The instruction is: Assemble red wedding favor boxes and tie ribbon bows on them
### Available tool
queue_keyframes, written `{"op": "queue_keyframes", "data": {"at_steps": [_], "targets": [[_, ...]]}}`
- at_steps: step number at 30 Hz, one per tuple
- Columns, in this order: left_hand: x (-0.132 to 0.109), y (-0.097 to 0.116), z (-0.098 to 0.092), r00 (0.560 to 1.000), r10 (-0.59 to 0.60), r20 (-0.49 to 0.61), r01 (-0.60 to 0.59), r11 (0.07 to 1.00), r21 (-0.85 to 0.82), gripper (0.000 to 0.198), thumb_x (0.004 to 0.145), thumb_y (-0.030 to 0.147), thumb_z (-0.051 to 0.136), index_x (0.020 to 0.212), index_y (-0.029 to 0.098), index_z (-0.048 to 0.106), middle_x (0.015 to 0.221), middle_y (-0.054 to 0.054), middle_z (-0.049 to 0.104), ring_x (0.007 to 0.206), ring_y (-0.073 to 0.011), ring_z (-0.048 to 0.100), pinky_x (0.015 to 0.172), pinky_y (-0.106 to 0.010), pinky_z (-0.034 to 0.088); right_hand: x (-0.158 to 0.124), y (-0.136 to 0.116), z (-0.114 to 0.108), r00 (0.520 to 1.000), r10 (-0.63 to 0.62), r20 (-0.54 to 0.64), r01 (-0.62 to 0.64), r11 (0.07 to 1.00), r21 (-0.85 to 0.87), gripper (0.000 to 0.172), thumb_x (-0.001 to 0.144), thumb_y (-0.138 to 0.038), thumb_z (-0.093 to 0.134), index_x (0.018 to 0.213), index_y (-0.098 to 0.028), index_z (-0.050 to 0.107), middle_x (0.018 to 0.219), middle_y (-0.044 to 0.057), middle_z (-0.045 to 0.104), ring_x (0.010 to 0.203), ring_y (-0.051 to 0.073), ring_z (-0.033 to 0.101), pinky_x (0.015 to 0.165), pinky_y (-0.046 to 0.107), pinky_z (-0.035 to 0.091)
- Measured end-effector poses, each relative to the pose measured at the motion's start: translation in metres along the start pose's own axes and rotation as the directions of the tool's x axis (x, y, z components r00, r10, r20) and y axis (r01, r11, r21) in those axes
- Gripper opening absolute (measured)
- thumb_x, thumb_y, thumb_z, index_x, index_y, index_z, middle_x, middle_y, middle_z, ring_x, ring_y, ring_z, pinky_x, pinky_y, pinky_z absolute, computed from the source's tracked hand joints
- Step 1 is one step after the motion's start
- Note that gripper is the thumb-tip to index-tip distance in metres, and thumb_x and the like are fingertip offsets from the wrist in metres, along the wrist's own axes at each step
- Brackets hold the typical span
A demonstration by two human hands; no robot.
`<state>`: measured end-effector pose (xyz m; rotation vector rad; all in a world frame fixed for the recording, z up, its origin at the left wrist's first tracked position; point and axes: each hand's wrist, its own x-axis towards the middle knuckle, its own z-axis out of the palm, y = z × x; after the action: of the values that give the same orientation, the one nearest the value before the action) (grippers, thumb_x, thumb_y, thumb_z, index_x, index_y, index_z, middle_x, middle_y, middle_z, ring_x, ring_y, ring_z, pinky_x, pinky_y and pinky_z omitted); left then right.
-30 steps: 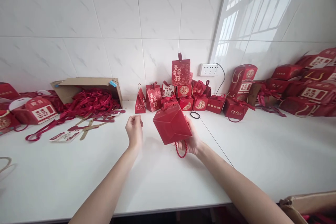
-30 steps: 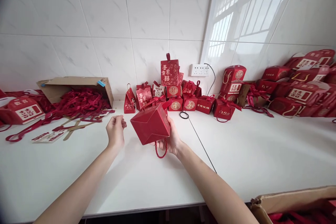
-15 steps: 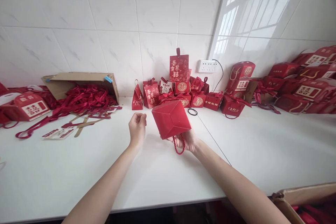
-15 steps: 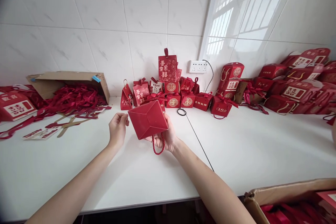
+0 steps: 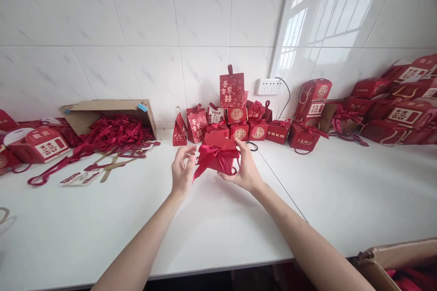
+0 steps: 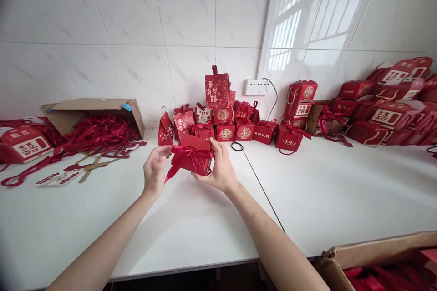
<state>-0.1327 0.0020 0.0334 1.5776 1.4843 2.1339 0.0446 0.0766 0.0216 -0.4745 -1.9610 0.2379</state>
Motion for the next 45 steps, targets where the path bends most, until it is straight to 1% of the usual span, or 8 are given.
{"op": "queue_keyframes", "data": {"at_steps": [5,11,21,25,28,32,34,45], "targets": [[-0.008,0.010,0.005,0.938,0.343,0.051,-0.347,0.927,0.144,0.008,0.082,0.022,0.061,0.089,0.020,0.059,0.084,-0.002,0.058,0.080,-0.0126,0.055,0.070,-0.024,0.046,-0.001,0.000,0.002,0.997,-0.080,0.000,0.080,0.997,-0.024,0.097,0.065,-0.042,0.072,0.141,-0.020,0.015,0.124,0.017,0.042,0.115,0.032,0.045,0.092,0.051,0.046],[-0.010,0.018,0.002,0.620,0.744,0.248,-0.784,0.575,0.235,0.013,0.080,0.013,0.062,0.091,0.020,0.060,0.079,-0.002,0.052,0.077,-0.0144,0.049,0.068,-0.030,0.046,-0.001,-0.002,0.003,0.988,-0.126,-0.091,0.125,0.992,-0.008,0.098,0.065,-0.040,0.073,0.141,-0.022,0.013,0.127,0.016,0.039,0.115,0.031,0.044,0.091,0.050,0.048],[-0.012,0.022,0.003,0.599,0.774,0.205,-0.799,0.560,0.218,0.015,0.079,0.012,0.063,0.091,0.020,0.061,0.077,-0.002,0.049,0.075,-0.0147,0.047,0.066,-0.029,0.046,-0.002,-0.004,0.003,0.984,-0.136,-0.117,0.145,0.987,0.067,0.096,0.064,-0.036,0.075,0.140,-0.024,0.017,0.126,0.014,0.040,0.118,0.030,0.042,0.093,0.048,0.047],[-0.012,0.018,0.003,0.809,0.585,0.056,-0.585,0.793,0.171,0.003,0.079,0.016,0.062,0.080,0.019,0.061,0.075,-0.001,0.052,0.069,-0.0115,0.051,0.059,-0.022,0.043,-0.003,-0.005,0.003,0.995,-0.028,-0.094,0.042,0.988,0.147,0.095,0.057,-0.039,0.078,0.135,-0.021,0.027,0.126,0.016,0.044,0.117,0.031,0.044,0.095,0.052,0.044],[-0.002,0.005,0.000,0.972,0.070,-0.226,-0.058,0.996,0.060,0.015,0.080,0.026,0.057,0.069,0.017,0.056,0.063,0.002,0.052,0.058,-0.0098,0.049,0.054,-0.021,0.040,0.001,-0.009,0.005,0.933,0.361,0.014,-0.329,0.834,0.443,0.076,0.059,-0.047,0.074,0.122,-0.020,0.041,0.117,0.013,0.053,0.109,0.030,0.053,0.094,0.051,0.045],[0.014,-0.019,-0.006,0.876,-0.309,-0.369,0.290,0.951,-0.107,0.018,0.074,0.031,0.053,0.063,0.018,0.049,0.052,0.005,0.043,0.051,-0.0091,0.045,0.054,-0.021,0.038,0.019,-0.013,0.004,0.513,0.650,0.561,-0.682,-0.088,0.726,0.043,0.081,-0.055,0.042,0.102,-0.019,0.051,0.090,0.009,0.064,0.087,0.024,0.064,0.078,0.046,0.055],[0.016,-0.026,-0.007,0.874,-0.342,-0.344,0.326,0.940,-0.106,0.018,0.071,0.032,0.053,0.061,0.018,0.047,0.051,0.006,0.042,0.049,-0.0089,0.043,0.052,-0.021,0.037,0.031,-0.014,-0.002,0.457,0.563,0.689,-0.612,-0.363,0.703,0.036,0.083,-0.049,0.040,0.097,-0.019,0.053,0.084,0.007,0.065,0.082,0.021,0.065,0.075,0.042,0.057],[0.008,-0.014,0.001,0.895,-0.428,-0.126,0.432,0.902,0.007,0.015,0.067,0.025,0.058,0.056,0.017,0.054,0.043,0.006,0.045,0.044,-0.0096,0.041,0.045,-0.021,0.032,0.005,-0.058,-0.111,0.335,0.625,0.705,-0.714,-0.320,0.623,0.038,0.085,-0.048,0.043,0.101,-0.015,0.054,0.086,0.008,0.067,0.077,0.019,0.068,0.068,0.035,0.059]]}}
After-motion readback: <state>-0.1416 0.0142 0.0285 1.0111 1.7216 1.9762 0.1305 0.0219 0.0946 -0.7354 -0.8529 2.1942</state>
